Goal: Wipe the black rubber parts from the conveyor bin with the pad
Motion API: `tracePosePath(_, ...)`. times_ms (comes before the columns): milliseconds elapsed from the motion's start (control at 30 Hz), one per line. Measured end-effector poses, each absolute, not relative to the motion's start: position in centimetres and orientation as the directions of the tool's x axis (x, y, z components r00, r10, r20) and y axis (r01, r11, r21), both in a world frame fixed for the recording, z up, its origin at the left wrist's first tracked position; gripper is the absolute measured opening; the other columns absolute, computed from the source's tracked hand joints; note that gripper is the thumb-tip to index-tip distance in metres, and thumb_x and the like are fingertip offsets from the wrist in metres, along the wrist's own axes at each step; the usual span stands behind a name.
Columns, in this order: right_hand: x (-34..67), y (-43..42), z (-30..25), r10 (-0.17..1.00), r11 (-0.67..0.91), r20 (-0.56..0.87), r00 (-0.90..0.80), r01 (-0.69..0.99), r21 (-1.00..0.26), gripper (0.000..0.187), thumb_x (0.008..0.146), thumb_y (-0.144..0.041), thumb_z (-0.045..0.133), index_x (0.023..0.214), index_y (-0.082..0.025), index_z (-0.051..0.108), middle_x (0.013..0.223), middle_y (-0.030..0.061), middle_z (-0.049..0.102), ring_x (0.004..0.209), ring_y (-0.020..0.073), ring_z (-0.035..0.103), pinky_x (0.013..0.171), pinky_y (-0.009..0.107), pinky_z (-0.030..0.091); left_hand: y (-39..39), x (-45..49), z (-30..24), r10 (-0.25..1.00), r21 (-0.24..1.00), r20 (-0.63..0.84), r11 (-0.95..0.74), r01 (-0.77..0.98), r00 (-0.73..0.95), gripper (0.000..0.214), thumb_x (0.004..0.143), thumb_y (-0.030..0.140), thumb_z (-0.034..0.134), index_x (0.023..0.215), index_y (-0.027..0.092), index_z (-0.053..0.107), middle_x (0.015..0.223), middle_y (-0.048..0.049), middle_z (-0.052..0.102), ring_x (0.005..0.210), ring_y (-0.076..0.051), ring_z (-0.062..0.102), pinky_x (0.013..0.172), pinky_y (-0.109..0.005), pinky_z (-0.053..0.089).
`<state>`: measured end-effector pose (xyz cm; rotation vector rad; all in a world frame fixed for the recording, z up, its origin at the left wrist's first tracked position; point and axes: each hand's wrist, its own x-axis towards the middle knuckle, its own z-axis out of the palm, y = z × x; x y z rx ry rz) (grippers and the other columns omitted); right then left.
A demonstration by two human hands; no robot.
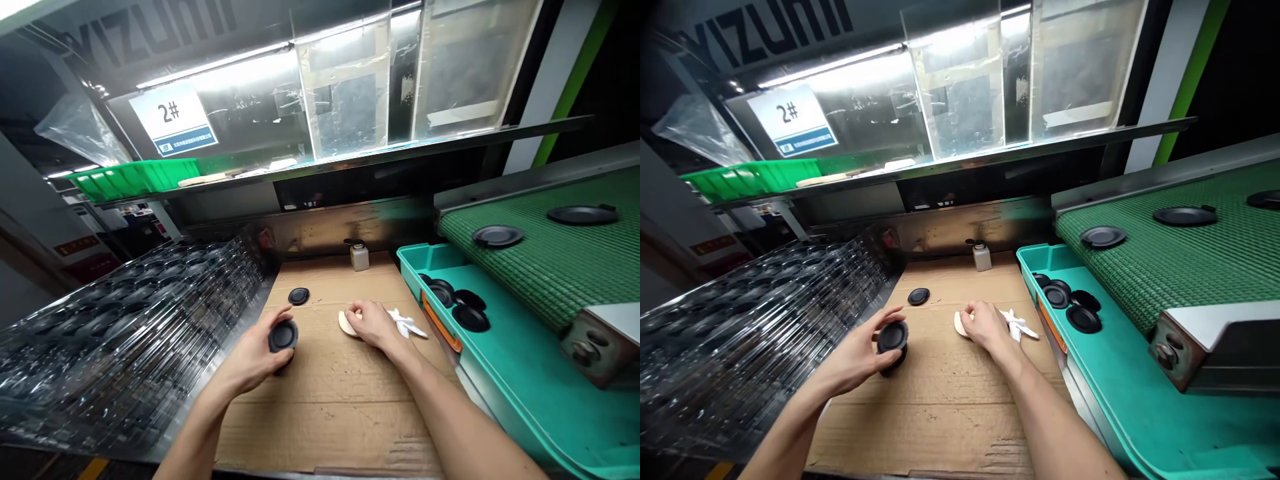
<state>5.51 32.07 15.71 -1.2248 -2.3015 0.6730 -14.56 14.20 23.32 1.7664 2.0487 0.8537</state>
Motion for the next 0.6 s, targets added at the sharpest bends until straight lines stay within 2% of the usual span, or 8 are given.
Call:
tracePosePath(100, 5.5, 32.0, 15.7, 0.842, 0.500, 0.163, -0.514, 0.632, -0.592, 0.029, 0.085, -0.045, 0.047, 0.083, -0.025, 0.069, 0.082, 0.0040, 0.070, 0.082, 0.0204, 0.061, 0.064, 0.027, 0.033, 12.5, -16.3, 22.4, 0.964, 0.604, 0.046, 0.181, 0.776, -0.261, 0.078, 0.068, 0.021, 0.063, 0.141, 0.026, 0.035, 0.129, -0.0050, 0.058, 0.116, -0.022, 0.056, 0.102, -0.034, 0.039)
tracePosePath(233, 5.6, 32.0, 15.6, 0.839, 0.506, 0.163, -0.520, 0.633, -0.586, 0.031, 0.086, -0.046, 0.046, 0.083, -0.025, 0.068, 0.083, 0.0039, 0.070, 0.081, 0.0203, 0.061, 0.064, 0.027, 0.033, 12.3, -16.6, 21.1, 0.963, 0.579, -0.030, 0.236, 0.781, -0.269, 0.082, 0.067, 0.021, 0.062, 0.143, 0.023, 0.032, 0.132, -0.0070, 0.056, 0.119, -0.022, 0.053, 0.105, -0.035, 0.035)
tracePosePath(467, 5.6, 32.0, 15.5, 0.834, 0.520, 0.185, -0.519, 0.630, -0.577, 0.029, 0.085, -0.046, 0.046, 0.082, -0.026, 0.068, 0.084, 0.0031, 0.070, 0.082, 0.0206, 0.061, 0.064, 0.027, 0.033, 12.8, -16.1, 20.8, 0.967, 0.506, -0.034, 0.236, 0.830, -0.254, 0.078, 0.066, 0.026, 0.064, 0.140, 0.021, 0.039, 0.137, -0.0078, 0.051, 0.128, -0.023, 0.046, 0.109, -0.032, 0.030)
tracePosePath(600, 5.6, 32.0, 15.7, 0.837, 0.512, 0.176, -0.519, 0.627, -0.587, 0.030, 0.085, -0.046, 0.046, 0.083, -0.026, 0.068, 0.084, 0.0031, 0.070, 0.083, 0.0204, 0.061, 0.064, 0.027, 0.033, 13.2, -16.4, 20.4, 0.970, 0.468, -0.009, 0.218, 0.856, -0.242, 0.077, 0.065, 0.027, 0.067, 0.138, 0.023, 0.042, 0.130, -0.0051, 0.057, 0.122, -0.024, 0.050, 0.107, -0.034, 0.032)
